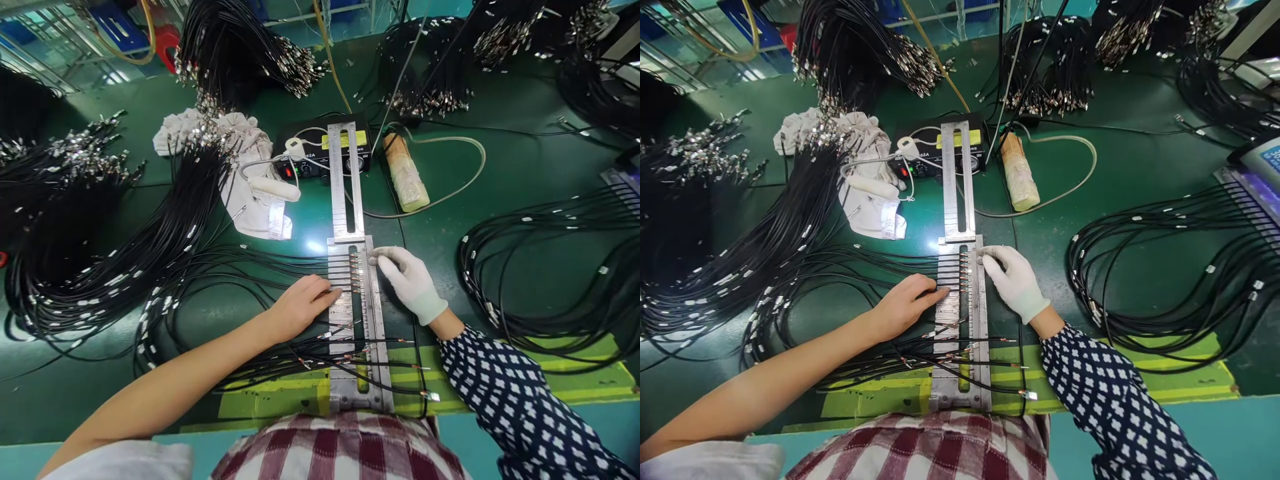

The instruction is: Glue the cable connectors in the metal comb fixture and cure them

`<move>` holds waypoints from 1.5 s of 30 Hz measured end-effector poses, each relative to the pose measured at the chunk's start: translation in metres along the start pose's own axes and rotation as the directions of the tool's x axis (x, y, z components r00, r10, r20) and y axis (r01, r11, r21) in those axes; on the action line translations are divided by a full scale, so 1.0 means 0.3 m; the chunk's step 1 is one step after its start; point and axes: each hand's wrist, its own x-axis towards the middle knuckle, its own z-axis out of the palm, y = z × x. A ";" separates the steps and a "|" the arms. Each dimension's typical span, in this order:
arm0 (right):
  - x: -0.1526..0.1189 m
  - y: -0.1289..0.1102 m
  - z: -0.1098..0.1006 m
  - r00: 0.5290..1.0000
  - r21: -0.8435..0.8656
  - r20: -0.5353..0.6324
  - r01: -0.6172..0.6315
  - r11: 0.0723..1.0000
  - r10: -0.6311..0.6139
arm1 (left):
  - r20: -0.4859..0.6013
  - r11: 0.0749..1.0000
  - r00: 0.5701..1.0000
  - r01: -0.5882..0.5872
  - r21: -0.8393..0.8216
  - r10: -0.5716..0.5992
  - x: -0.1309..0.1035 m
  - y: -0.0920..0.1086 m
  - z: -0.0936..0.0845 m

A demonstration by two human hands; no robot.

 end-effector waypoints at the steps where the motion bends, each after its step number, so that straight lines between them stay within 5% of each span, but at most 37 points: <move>1: 0.000 -0.001 0.000 1.000 0.000 -0.002 -0.001 1.000 0.001 | -0.010 1.000 0.999 0.031 -0.002 -0.031 -0.007 0.004 0.001; 7: 0.004 -0.008 0.003 1.000 -0.014 -0.003 -0.013 1.000 0.013 | 0.081 0.990 0.986 0.144 0.015 -0.144 -0.028 0.020 -0.013; 15: -0.006 0.010 0.003 1.000 0.050 0.011 0.002 0.999 -0.002 | 0.275 0.920 0.944 0.263 -0.289 -0.183 -0.072 0.052 -0.077; 20: -0.005 0.016 0.005 1.000 0.049 0.005 0.003 0.999 -0.003 | 0.142 0.918 0.961 0.269 -0.291 -0.237 -0.114 0.067 -0.060; 25: -0.003 0.010 0.004 1.000 0.044 0.014 -0.005 0.999 0.005 | 0.028 0.929 0.970 0.241 -0.280 -0.243 -0.060 0.054 -0.027; 30: 0.000 -0.004 0.003 1.000 0.032 -0.001 0.001 0.999 -0.001 | 0.018 0.964 0.989 0.144 -0.222 -0.144 -0.017 0.030 -0.002; 38: 0.002 0.005 0.002 1.000 0.009 0.010 0.004 1.000 -0.004 | 0.025 0.957 0.992 0.130 -0.260 -0.128 -0.006 0.017 0.006; 45: 0.001 -0.012 -0.003 1.000 -0.013 0.011 0.002 1.000 -0.001 | -0.028 0.981 0.988 0.147 -0.123 -0.152 -0.008 0.045 0.000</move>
